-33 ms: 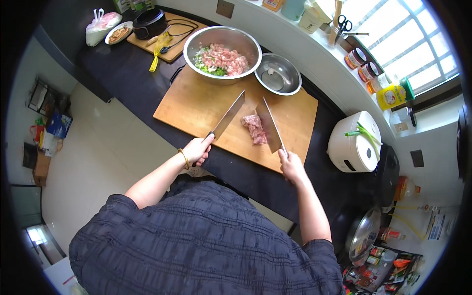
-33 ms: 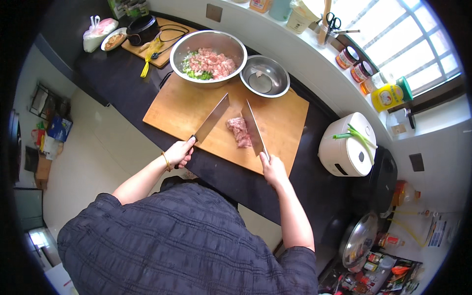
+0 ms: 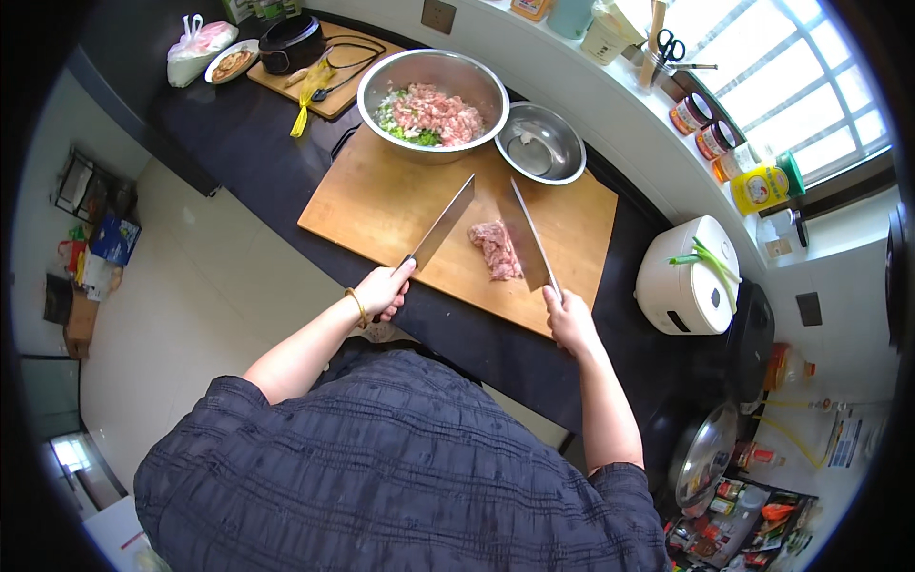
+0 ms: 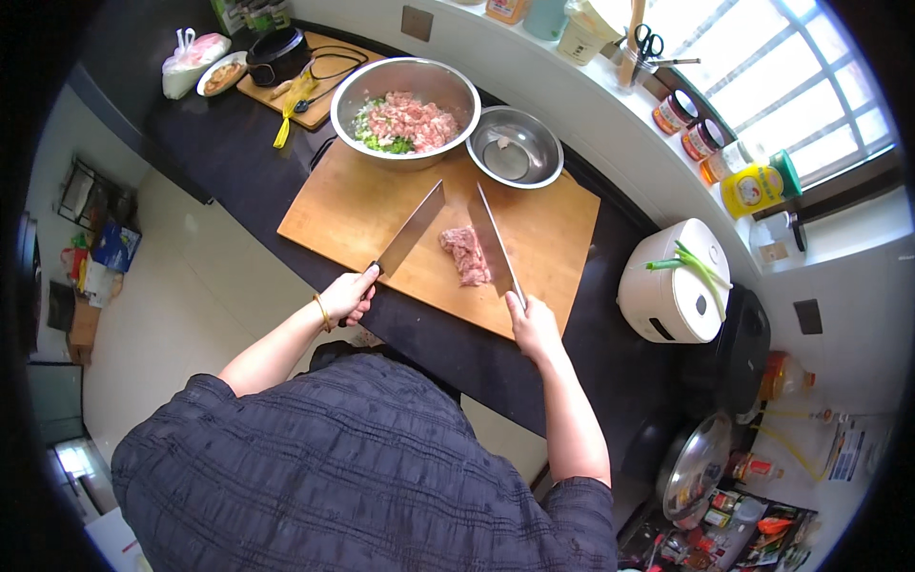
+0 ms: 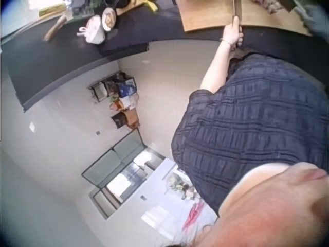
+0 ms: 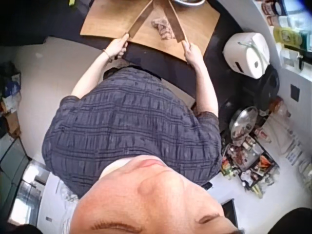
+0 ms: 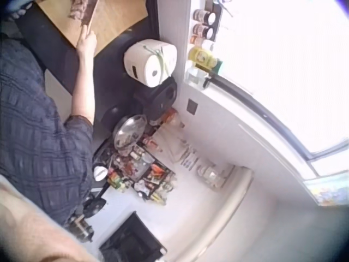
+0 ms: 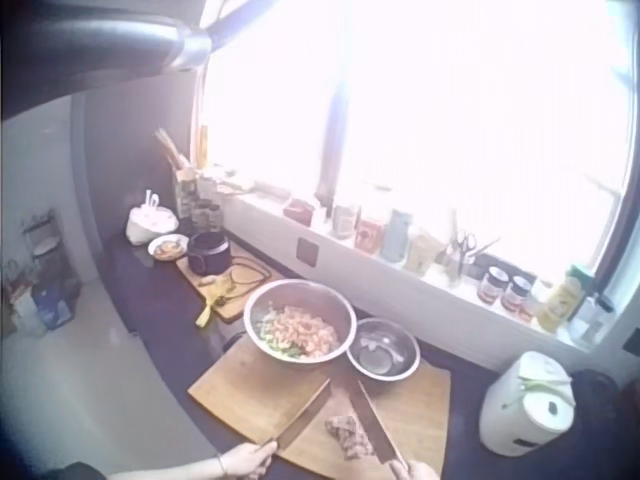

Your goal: The person uses two cleavers to chop a piece of raw meat on a wooden cutting board. The person repeatedly chops the meat into smaller pieces and occasionally gathers the minced meat into a pile.

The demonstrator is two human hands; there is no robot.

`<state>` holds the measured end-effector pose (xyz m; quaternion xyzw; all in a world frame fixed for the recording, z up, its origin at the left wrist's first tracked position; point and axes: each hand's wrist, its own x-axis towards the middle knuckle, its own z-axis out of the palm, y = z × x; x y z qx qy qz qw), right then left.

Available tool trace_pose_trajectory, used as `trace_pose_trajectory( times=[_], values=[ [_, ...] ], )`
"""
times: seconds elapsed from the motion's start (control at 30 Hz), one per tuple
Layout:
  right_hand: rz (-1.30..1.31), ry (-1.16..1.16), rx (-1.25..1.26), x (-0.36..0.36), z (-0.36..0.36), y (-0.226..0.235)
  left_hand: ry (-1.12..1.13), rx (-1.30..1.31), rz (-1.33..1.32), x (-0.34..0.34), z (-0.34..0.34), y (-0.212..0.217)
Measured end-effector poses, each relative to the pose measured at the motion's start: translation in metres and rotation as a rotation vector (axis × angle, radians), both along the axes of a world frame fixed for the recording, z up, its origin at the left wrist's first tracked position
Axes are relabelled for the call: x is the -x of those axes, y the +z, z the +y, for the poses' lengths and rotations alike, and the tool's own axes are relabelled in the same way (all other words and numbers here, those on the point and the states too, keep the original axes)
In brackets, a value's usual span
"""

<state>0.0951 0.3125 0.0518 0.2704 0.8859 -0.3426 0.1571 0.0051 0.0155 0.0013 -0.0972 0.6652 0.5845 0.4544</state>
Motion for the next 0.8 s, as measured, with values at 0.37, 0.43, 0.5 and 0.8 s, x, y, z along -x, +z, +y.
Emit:
trace_pose_trajectory(
  times=[0.37,0.43,0.5,0.8],
  values=[
    [0.26,0.054,0.011,0.001,0.01,-0.026,0.005,0.011,-0.009,0.001,0.003,-0.004],
    [0.136,0.128,-0.058,-0.009,0.014,-0.062,0.003,0.001,-0.016,0.001,0.005,-0.004],
    [-0.023,0.007,0.045,0.002,0.009,-0.035,-0.005,0.035,0.011,0.005,0.006,-0.005],
    [-0.01,0.084,-0.025,-0.002,-0.002,-0.046,0.027,0.033,0.001,0.001,-0.001,0.001]
  ],
)
